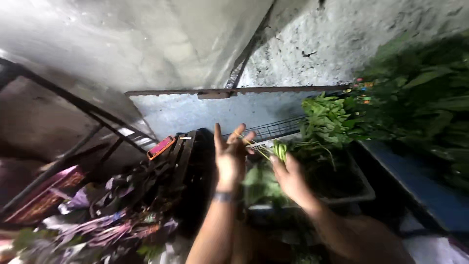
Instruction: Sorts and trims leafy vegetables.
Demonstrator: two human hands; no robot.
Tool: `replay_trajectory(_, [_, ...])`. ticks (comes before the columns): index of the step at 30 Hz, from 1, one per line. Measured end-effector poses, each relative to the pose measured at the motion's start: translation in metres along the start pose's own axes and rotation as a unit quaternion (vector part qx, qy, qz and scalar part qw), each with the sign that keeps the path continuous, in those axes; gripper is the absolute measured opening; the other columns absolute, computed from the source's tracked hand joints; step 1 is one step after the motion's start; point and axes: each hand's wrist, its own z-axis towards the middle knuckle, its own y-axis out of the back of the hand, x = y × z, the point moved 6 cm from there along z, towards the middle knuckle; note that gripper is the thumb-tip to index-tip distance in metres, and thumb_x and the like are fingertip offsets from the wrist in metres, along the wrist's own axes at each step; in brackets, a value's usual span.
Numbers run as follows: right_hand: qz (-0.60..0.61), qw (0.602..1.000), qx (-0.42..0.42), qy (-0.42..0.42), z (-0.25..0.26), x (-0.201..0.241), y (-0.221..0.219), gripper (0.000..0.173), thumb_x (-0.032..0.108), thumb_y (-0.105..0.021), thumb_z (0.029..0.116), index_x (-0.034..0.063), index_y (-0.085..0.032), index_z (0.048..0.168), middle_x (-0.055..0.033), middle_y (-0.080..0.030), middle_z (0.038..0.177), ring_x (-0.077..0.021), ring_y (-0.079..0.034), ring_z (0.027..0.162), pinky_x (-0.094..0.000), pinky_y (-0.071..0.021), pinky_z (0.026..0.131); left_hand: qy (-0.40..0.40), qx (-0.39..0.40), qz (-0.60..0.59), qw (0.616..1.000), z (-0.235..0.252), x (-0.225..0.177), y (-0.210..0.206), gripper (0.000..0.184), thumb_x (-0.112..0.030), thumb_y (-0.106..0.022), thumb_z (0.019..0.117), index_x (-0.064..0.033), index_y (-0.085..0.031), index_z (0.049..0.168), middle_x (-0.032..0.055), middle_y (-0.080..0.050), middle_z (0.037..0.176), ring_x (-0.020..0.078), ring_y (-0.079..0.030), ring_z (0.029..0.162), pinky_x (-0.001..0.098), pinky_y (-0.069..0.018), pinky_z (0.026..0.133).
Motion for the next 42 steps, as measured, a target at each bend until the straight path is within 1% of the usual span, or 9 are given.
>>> replay_trajectory(5, [0.279,0.932,0.229,-0.044,-0.012,-0.006,-0.032,0.037,0.034,-0.030,0.1091,0.0102,-0.057,0.114,0.0092,-0.047,0.069,-0.0005,-0.041,0.049,-0.0162,-0.0378,0.045,0.147,0.041,0.155,0.976,0.016,0.041,0.021,0.090,-0.035,-0.065,0.1002,-0.0178,-0.004,0.165,0.0182,-0.070,0.122,0.0295,-0.074,0.101,0.0469,-0.0620,0.091])
replay_trajectory(10, [0.244,0.957,0.153,0.037,-0.011,0.005,-0.024,0.020,0.013,-0.053,0.1020,0.0021,-0.067,0.110,0.0075,-0.067,0.085,0.0064,-0.060,0.074,-0.0130,-0.0525,0.070,-0.105,0.296,0.197,0.929,-0.037,-0.065,-0.063,0.059,-0.031,-0.079,0.0903,-0.0004,-0.062,0.137,0.0064,-0.074,0.106,0.0104,-0.071,0.091,0.0290,-0.0617,0.079])
replay_trajectory(18, [0.166,0.971,0.172,0.020,-0.017,0.011,-0.039,0.020,0.018,-0.050,0.1032,0.0069,-0.065,0.112,0.0103,-0.062,0.080,0.0069,-0.055,0.067,-0.0133,-0.0501,0.065,-0.054,0.212,0.174,0.960,-0.036,-0.058,-0.033,0.072,-0.036,-0.078,0.0912,-0.0002,-0.051,0.148,0.0065,-0.073,0.097,0.0102,-0.070,0.081,0.0285,-0.0621,0.074])
replay_trajectory(22, [0.322,0.941,0.099,-0.043,-0.007,0.003,-0.035,0.036,0.034,-0.029,0.1105,0.0123,-0.055,0.099,0.0101,-0.043,0.059,0.0001,-0.036,0.043,-0.0161,-0.0349,0.041,-0.027,0.157,0.084,0.984,-0.018,-0.032,-0.002,0.087,-0.046,-0.067,0.0967,-0.0166,-0.018,0.163,0.0081,-0.069,0.128,0.0212,-0.067,0.116,0.0432,-0.0538,0.104])
replay_trajectory(27, [0.245,0.962,0.109,-0.048,-0.020,0.001,-0.038,0.026,0.019,-0.038,0.1075,0.0068,-0.061,0.108,0.0094,-0.055,0.070,0.0034,-0.048,0.054,-0.0147,-0.0458,0.052,-0.070,0.196,0.038,0.977,-0.039,-0.063,-0.018,0.061,-0.039,-0.080,0.0884,-0.0078,-0.062,0.138,0.0056,-0.075,0.094,0.0167,-0.074,0.082,0.0377,-0.0647,0.080])
replay_trajectory(31, [0.288,0.950,0.115,-0.026,-0.017,0.004,-0.037,0.032,0.034,-0.035,0.1090,0.0114,-0.057,0.104,0.0117,-0.045,0.064,0.0016,-0.039,0.049,-0.0157,-0.0375,0.046,-0.003,0.118,0.035,0.992,-0.016,-0.008,0.008,0.084,-0.047,-0.065,0.0983,-0.0101,-0.023,0.162,0.0178,-0.070,0.125,0.0300,-0.068,0.116,0.0481,-0.0534,0.106])
replay_trajectory(36, [0.281,0.954,0.081,-0.058,-0.015,-0.004,-0.040,0.028,0.021,-0.035,0.1105,0.0064,-0.059,0.109,0.0073,-0.056,0.070,0.0001,-0.048,0.052,-0.0170,-0.0455,0.049,-0.098,0.194,0.032,0.976,-0.053,-0.057,-0.021,0.048,-0.033,-0.075,0.0940,-0.0112,-0.065,0.136,0.0045,-0.076,0.097,0.0177,-0.074,0.085,0.0381,-0.0653,0.081])
replay_trajectory(39, [0.331,0.943,-0.023,0.012,-0.014,0.010,-0.030,0.034,0.028,-0.026,0.1122,0.0069,-0.052,0.109,0.0083,-0.044,0.065,-0.0007,-0.039,0.048,-0.0175,-0.0387,0.045,-0.029,0.081,-0.099,0.991,-0.037,-0.018,-0.003,0.074,-0.047,-0.066,0.0974,-0.0182,-0.034,0.158,0.0146,-0.072,0.119,0.0284,-0.069,0.113,0.0472,-0.0511,0.108])
replay_trajectory(42, [0.166,0.972,0.166,0.001,-0.024,0.009,-0.042,0.037,0.028,-0.038,0.1097,-0.0001,-0.061,0.117,0.0047,-0.053,0.075,-0.0018,-0.048,0.063,-0.0210,-0.0464,0.061,0.049,0.130,0.035,0.990,-0.034,0.005,-0.001,0.092,-0.049,-0.068,0.0954,0.0019,-0.024,0.158,0.0188,-0.073,0.114,0.0280,-0.074,0.100,0.0421,-0.0628,0.088])
